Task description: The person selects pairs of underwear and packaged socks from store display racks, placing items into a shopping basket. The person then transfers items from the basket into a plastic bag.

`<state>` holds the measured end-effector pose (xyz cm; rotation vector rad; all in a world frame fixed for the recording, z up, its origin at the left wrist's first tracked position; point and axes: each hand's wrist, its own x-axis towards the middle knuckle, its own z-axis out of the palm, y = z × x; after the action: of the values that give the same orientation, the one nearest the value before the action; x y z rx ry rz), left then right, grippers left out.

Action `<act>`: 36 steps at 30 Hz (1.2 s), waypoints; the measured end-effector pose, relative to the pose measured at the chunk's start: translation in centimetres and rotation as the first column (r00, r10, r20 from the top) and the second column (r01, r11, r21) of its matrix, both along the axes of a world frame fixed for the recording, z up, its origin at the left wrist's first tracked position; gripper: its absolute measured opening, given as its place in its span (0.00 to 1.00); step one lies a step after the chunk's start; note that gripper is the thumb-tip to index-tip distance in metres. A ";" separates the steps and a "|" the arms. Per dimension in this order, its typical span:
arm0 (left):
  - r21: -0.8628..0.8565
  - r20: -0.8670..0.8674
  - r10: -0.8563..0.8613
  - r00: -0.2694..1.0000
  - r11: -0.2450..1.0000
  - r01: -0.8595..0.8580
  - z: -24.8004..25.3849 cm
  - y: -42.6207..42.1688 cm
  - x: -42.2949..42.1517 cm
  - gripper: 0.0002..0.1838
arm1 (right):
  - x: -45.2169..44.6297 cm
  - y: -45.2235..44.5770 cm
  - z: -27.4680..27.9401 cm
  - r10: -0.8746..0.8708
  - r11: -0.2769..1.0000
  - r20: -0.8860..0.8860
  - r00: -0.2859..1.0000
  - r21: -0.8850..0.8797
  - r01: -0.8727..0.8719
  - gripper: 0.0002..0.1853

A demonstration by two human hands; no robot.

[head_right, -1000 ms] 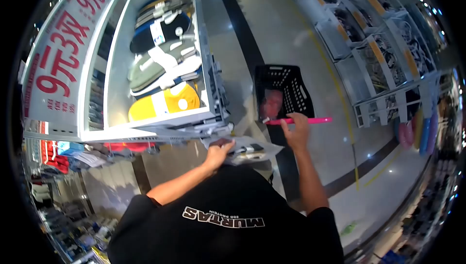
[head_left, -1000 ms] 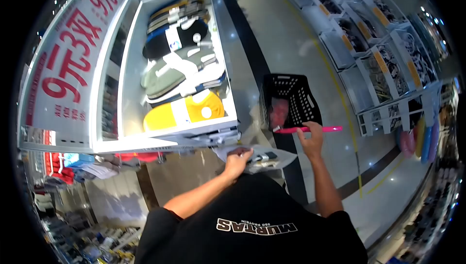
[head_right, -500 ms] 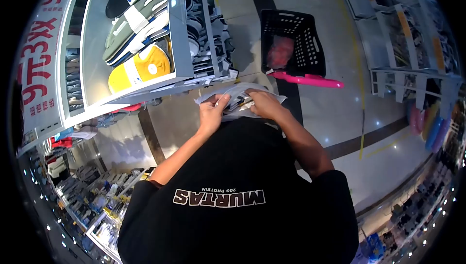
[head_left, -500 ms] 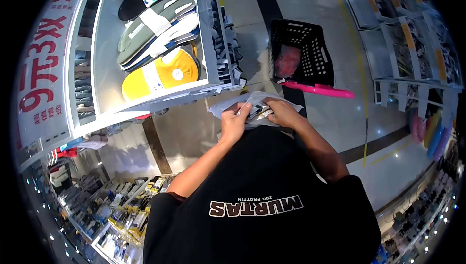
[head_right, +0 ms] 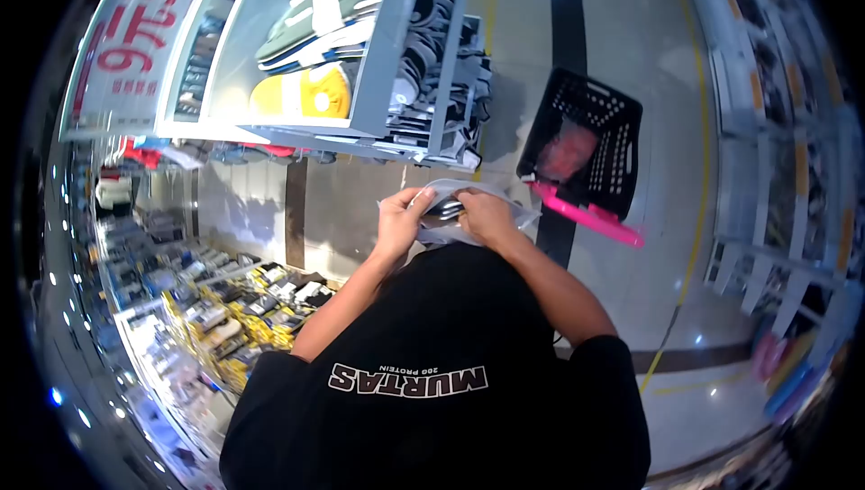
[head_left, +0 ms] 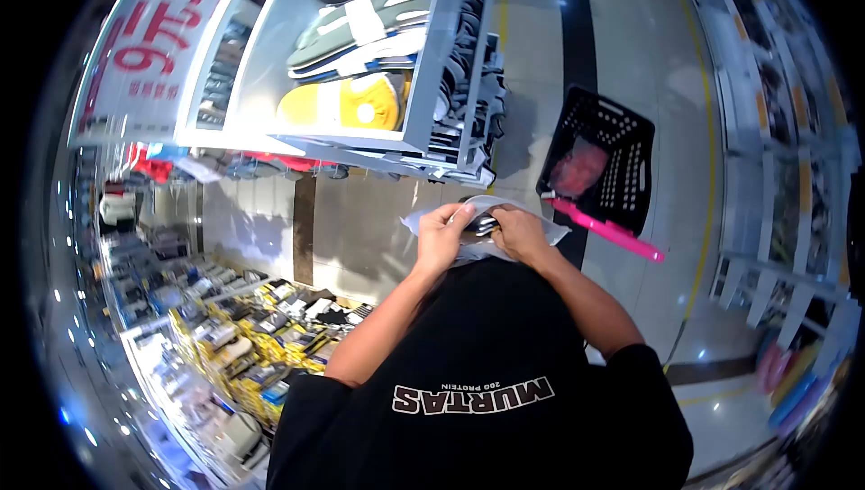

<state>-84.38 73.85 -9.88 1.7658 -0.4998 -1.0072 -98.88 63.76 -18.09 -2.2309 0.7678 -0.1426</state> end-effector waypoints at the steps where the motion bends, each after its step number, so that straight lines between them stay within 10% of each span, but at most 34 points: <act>1: 0.033 -0.023 0.035 0.999 0.999 -0.034 0.0 0.2 0.5 0.17 | -0.1 -0.2 0.4 -0.032 0.999 0.036 0.999 -0.006 0.033 0.17; 6: 0.055 -0.101 0.114 0.988 0.993 -0.109 -0.7 1.5 0.4 0.15 | -1.6 -2.2 3.2 -0.235 0.971 0.199 0.951 0.097 0.220 0.15; 16: -0.017 -0.010 0.057 0.998 0.998 -0.057 -1.7 2.3 1.0 0.16 | -3.2 -10.9 20.1 -0.135 0.759 0.705 0.696 0.525 -0.384 0.13; 21: -0.061 -0.103 0.113 0.988 0.991 -0.119 -1.2 3.5 2.9 0.15 | 2.5 -17.6 27.1 -0.009 0.976 0.886 0.464 0.109 -0.190 0.16; 23: -0.067 -0.190 0.119 0.974 0.989 -0.134 -1.3 4.5 3.8 0.15 | 7.7 -19.9 29.9 0.301 0.898 0.730 0.614 -0.433 0.075 0.19; 27: -0.045 -0.098 0.145 0.985 0.988 -0.150 -1.7 6.4 4.8 0.15 | 17.6 -22.1 31.0 0.375 0.810 0.446 0.813 -0.585 -0.052 0.22; 29: -0.078 -0.083 0.187 0.979 0.978 -0.194 -2.5 7.0 5.5 0.14 | 22.7 -23.7 29.0 0.264 0.964 0.580 0.771 -0.140 -0.225 0.22; 30: -0.065 -0.091 0.185 0.978 0.979 -0.192 -2.2 7.3 6.0 0.14 | 23.8 -24.1 28.5 0.535 0.595 0.216 0.817 -0.783 -0.182 0.24; 36: -0.077 -0.103 0.213 0.972 0.972 -0.221 -2.9 9.6 7.4 0.16 | 30.5 -26.1 29.0 0.681 0.077 -0.249 0.688 -0.911 -0.405 0.44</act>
<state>-77.00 83.49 -12.81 1.6458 -0.2799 -0.8952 -68.40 37.71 10.93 -3.3482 -0.6613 -0.6139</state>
